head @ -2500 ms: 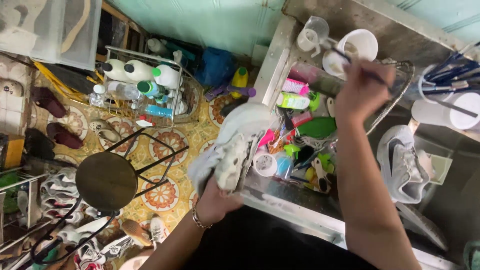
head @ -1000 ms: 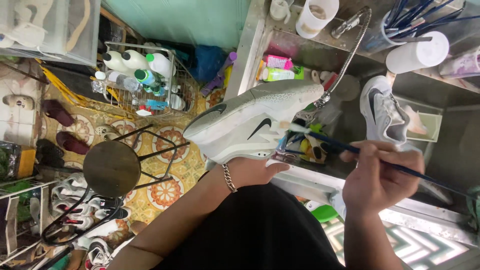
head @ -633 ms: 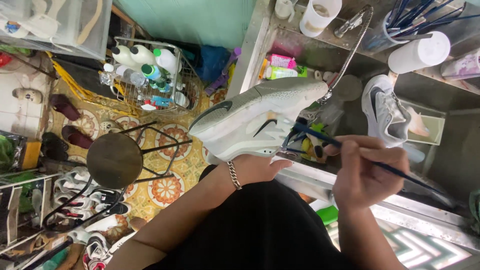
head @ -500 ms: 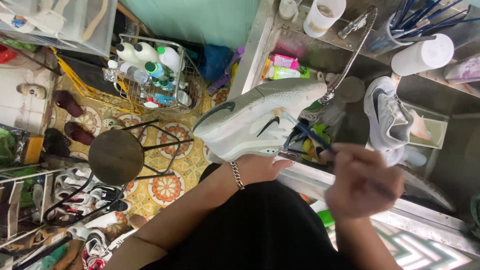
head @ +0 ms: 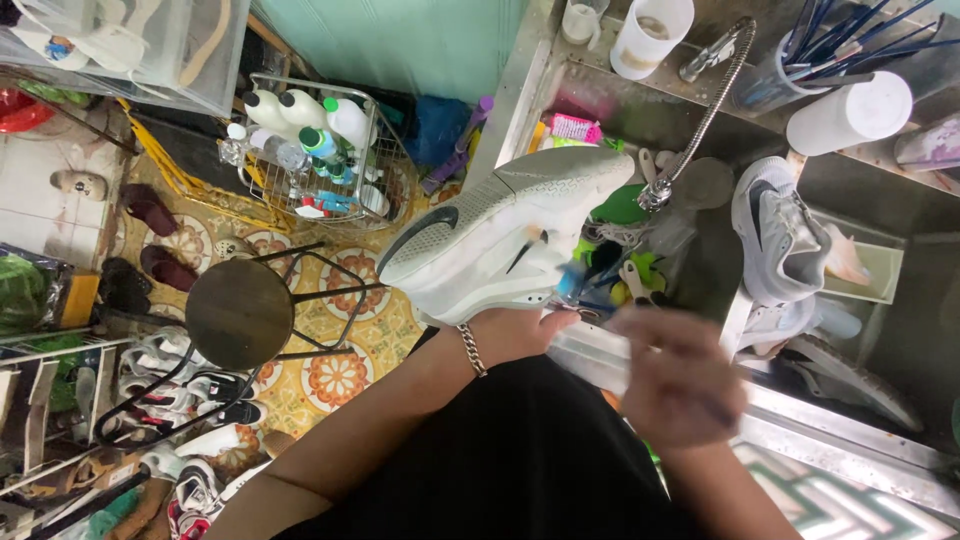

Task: Applying white dye or paint to a sneaker using a brush at a workstation

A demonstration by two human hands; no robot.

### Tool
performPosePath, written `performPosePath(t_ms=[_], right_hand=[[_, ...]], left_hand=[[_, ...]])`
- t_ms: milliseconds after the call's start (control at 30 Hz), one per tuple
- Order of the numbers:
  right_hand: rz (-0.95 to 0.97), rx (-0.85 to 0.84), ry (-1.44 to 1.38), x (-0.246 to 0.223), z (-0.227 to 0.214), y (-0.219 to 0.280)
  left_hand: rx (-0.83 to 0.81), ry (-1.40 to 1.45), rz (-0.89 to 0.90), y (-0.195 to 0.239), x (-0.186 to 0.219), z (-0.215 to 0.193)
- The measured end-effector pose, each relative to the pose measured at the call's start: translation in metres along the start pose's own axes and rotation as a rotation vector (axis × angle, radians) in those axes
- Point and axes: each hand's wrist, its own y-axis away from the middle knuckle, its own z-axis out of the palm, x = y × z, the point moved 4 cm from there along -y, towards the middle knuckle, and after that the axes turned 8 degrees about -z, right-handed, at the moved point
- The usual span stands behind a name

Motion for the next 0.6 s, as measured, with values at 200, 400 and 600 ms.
performPosePath(t_ms=[200,400,600], right_hand=[[-0.098,-0.193,-0.213,0.000,0.008,0.008],[-0.176,-0.008,-0.158,0.001,-0.002,0.020],[-0.157,0.051,-0.142,0.015,0.002,0.009]], left_hand=[[-0.794,-0.047,0.087,0.006,0.009,-0.018],[-0.197,0.307,-0.232,-0.012,0.008,-0.046],[0.029,-0.037,0.235,-0.003,-0.012,0.024]])
